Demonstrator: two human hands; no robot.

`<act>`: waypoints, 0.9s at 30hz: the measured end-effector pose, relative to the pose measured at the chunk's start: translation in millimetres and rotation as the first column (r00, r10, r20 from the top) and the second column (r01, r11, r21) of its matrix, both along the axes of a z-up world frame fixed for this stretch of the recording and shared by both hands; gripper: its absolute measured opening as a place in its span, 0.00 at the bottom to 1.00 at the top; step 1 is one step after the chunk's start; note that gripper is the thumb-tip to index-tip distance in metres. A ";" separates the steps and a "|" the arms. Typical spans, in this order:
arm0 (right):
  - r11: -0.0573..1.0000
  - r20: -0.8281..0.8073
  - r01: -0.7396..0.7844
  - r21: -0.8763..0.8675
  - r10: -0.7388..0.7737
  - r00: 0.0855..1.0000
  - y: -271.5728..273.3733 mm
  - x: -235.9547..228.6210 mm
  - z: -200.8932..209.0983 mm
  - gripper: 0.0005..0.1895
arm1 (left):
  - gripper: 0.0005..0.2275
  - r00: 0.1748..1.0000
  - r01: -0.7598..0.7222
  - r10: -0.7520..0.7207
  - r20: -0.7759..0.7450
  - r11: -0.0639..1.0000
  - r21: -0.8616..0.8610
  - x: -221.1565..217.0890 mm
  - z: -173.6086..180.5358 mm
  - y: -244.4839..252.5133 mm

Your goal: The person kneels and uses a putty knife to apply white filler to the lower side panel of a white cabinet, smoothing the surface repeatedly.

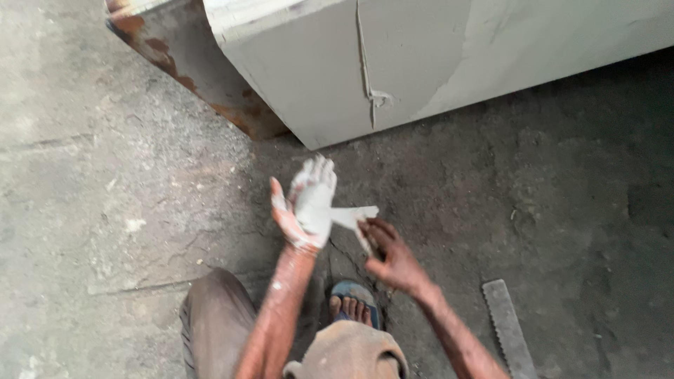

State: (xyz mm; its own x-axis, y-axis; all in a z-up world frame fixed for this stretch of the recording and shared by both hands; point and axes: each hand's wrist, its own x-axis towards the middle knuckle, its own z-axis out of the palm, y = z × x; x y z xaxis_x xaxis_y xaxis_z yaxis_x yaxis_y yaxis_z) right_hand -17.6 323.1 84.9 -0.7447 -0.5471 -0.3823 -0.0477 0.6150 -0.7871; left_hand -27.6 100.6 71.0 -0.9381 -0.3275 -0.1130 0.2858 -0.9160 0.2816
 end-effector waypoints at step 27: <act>0.982 -0.996 0.166 -0.094 -0.091 -0.025 80.5 -284.3 110.8 0.42 | 0.34 0.817 0.436 -0.436 0.377 0.896 0.091 35.7 -57.3 1.8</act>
State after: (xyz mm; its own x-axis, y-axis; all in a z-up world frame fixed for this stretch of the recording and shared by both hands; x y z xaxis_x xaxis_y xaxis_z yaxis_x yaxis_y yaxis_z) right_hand -301.9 403.6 195.8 -0.4487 -0.4054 0.7964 -0.6729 0.7397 -0.0026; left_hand 8.1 102.4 13.8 -0.8665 0.1055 -0.4879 -0.2718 -0.9196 0.2838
